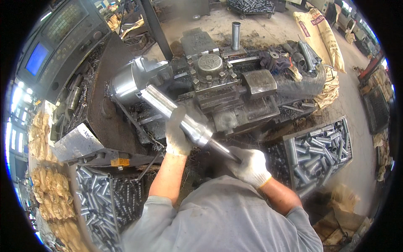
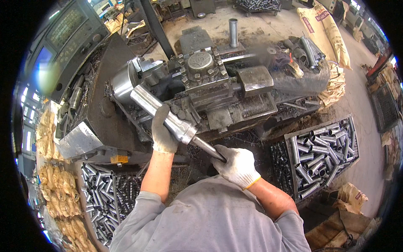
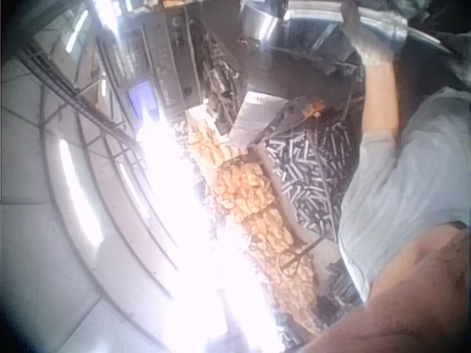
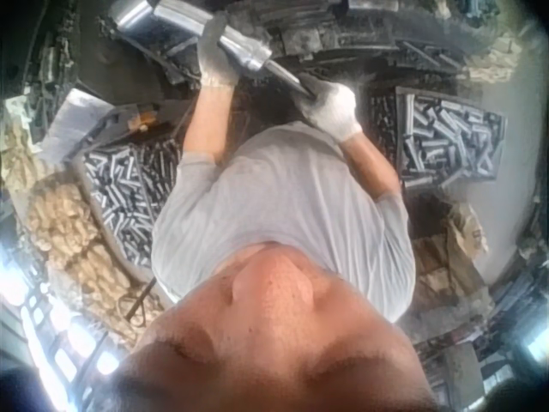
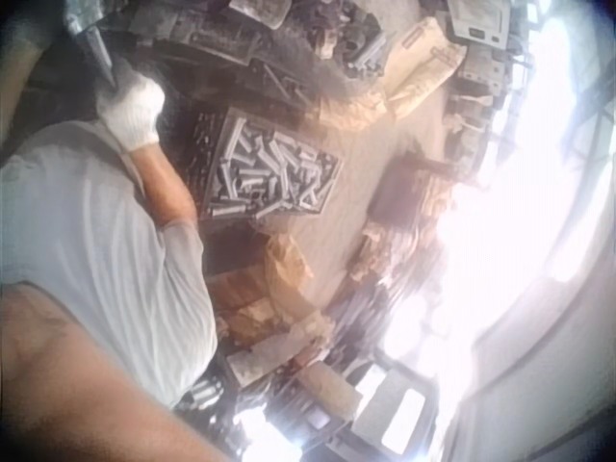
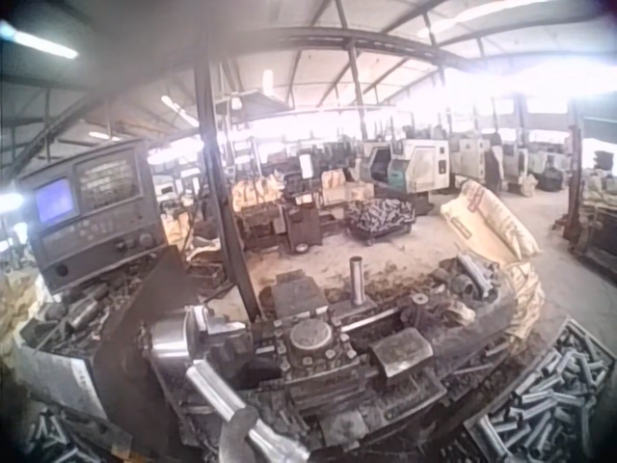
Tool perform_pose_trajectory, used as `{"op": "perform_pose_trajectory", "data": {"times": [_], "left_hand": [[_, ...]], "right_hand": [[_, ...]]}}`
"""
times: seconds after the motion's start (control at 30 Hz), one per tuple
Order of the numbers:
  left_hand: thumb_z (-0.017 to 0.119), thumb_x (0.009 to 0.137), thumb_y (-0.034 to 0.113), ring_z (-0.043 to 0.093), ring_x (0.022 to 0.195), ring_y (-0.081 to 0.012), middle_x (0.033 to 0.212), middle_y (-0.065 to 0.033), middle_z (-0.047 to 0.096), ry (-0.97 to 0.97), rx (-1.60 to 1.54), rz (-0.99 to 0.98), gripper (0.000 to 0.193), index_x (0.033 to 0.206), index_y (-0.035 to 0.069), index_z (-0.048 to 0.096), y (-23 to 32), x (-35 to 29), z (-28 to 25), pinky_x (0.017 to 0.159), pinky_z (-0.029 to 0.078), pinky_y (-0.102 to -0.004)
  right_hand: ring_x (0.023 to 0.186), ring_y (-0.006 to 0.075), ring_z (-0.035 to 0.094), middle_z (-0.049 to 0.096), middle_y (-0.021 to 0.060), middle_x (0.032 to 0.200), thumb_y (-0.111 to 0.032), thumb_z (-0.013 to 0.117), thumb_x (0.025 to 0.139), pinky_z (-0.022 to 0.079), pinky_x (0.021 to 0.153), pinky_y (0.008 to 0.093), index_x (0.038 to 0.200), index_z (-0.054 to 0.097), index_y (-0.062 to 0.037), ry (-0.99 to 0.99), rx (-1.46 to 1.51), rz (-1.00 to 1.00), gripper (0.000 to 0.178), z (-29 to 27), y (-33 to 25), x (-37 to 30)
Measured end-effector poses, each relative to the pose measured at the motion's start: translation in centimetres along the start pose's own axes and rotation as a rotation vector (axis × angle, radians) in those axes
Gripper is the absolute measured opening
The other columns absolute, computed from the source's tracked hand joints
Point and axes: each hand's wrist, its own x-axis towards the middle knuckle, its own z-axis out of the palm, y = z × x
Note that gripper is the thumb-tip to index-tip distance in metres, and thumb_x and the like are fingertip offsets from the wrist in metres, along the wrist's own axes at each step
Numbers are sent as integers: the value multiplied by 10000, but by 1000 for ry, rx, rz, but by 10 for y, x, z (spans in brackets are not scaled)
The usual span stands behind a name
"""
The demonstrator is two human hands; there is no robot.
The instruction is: The person repeatedly picks up cylindrical metal tubes from a nearby bin, inserts them into the chuck of a metal turning machine, and then removes them after a brief processing cycle. The person places the processed tubes into a collection bin. The task is performed continuously in a repetitive loop.
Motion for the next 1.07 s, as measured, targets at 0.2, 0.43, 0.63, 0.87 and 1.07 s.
{"op": "perform_pose_trajectory", "data": {"times": [0.2, 0.43, 0.63, 0.87, 1.07], "left_hand": [[618, 1018, 222, 676, 799, -289, 853, -105, 640, 159, 47, -5, 166, 1034, 57, 598, -5, 0, 9, 778, 608, -478], [620, 1008, 203, 662, 807, -267, 863, -76, 607, 47, -4, 184, 131, 1060, 85, 596, -16, 4, 20, 787, 600, -506], [623, 1003, 199, 632, 823, -262, 890, -66, 606, -20, -177, 36, 175, 1126, 74, 618, -3, 3, 13, 871, 558, -513], [613, 999, 219, 631, 833, -275, 896, -72, 605, 19, -103, 13, 173, 1096, 76, 610, -1, -3, 9, 822, 568, -537], [608, 1003, 233, 647, 844, -294, 904, -75, 604, 17, -211, -46, 185, 1125, 95, 594, -5, -10, 1, 820, 580, -580]], "right_hand": [[749, 377, 748, 757, 157, 828, -328, 813, 860, 588, 675, 443, 1209, 779, -96, -6, -6, 27, 420, 4, 5, -2], [705, 404, 723, 722, 173, 767, -306, 754, 890, 572, 647, 478, 1148, 770, -110, 35, 39, 107, 324, 6, -10, -3], [669, 365, 718, 715, 146, 748, -283, 759, 875, 562, 610, 464, 1144, 768, -111, 81, -79, -95, 320, -1, -2, -2], [676, 367, 720, 721, 135, 754, -281, 767, 865, 560, 610, 472, 1112, 764, -122, 72, -82, -108, 294, 0, -1, -3], [705, 366, 734, 738, 140, 776, -300, 777, 863, 579, 634, 457, 1150, 769, -122, 9, -19, -56, 337, 0, -1, -5]]}}
